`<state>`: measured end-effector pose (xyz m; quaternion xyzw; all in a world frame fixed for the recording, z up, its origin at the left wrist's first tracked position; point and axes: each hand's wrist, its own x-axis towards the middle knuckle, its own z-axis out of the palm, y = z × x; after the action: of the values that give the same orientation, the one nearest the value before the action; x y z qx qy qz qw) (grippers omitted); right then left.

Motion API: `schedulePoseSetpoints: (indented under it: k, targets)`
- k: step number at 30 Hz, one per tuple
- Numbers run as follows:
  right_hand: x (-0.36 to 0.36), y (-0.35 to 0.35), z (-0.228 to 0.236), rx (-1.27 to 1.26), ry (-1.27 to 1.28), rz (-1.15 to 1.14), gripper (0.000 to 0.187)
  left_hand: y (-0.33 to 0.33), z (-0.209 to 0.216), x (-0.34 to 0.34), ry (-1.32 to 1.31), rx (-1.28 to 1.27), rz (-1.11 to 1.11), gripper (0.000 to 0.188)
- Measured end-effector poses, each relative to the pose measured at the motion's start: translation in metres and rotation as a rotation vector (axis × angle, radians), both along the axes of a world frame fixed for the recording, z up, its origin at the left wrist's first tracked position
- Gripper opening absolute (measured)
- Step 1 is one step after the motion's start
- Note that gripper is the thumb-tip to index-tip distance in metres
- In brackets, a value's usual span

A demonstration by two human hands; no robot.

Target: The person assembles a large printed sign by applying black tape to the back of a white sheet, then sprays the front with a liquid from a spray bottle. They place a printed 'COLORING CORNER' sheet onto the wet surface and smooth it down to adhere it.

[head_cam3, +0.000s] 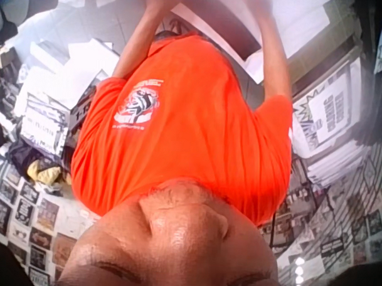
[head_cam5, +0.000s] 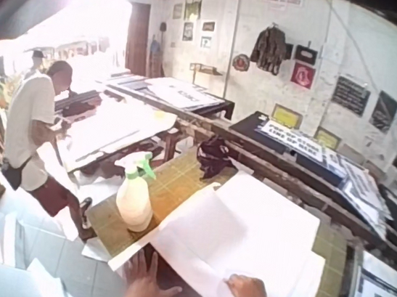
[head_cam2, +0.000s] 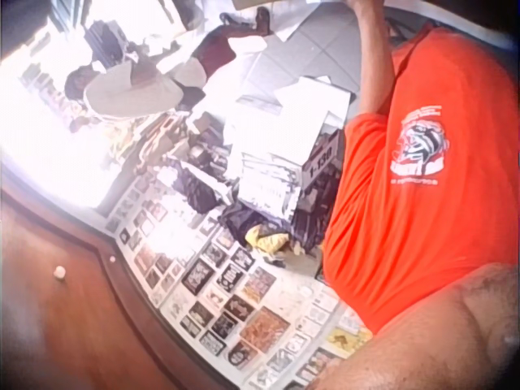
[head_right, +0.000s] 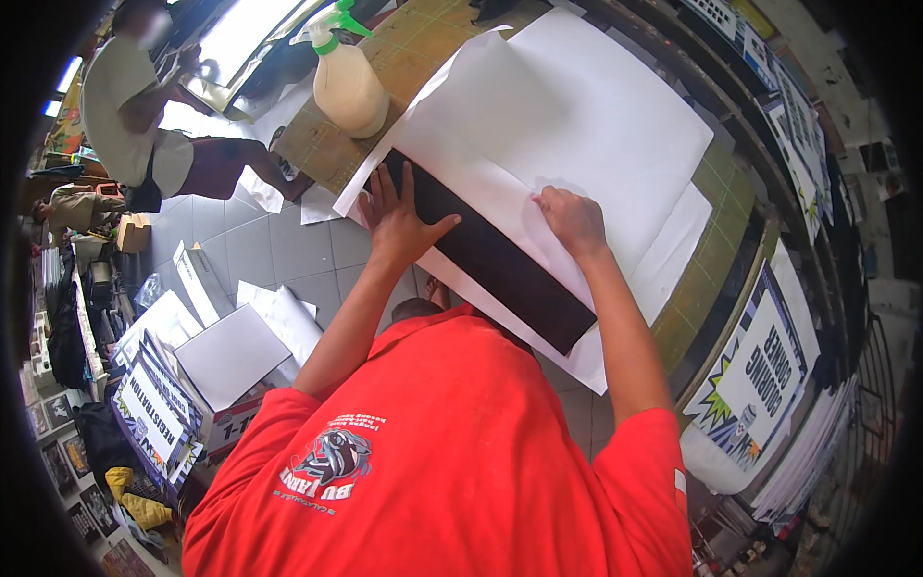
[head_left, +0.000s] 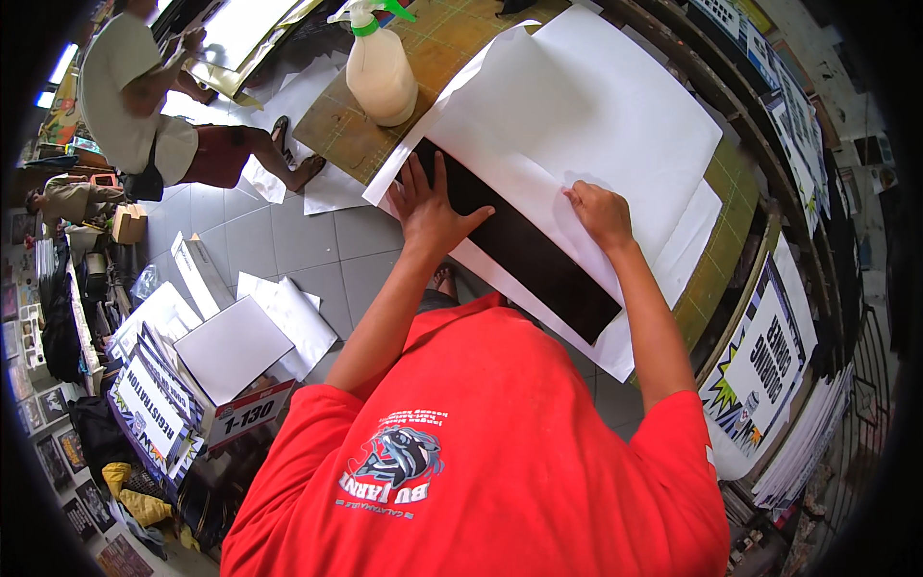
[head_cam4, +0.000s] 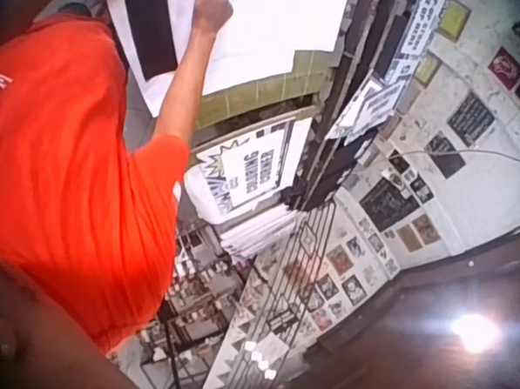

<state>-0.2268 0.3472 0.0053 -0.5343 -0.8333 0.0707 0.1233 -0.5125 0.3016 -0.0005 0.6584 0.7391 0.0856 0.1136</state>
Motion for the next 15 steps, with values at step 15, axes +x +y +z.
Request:
schedulePoseSetpoints:
  k: [15]
  targets:
    - [0.01, 0.007, -0.011, 0.173, 0.11, -0.004, 0.02, 0.001, -0.021, -0.013, -0.101, 0.175, -0.003, 0.081]
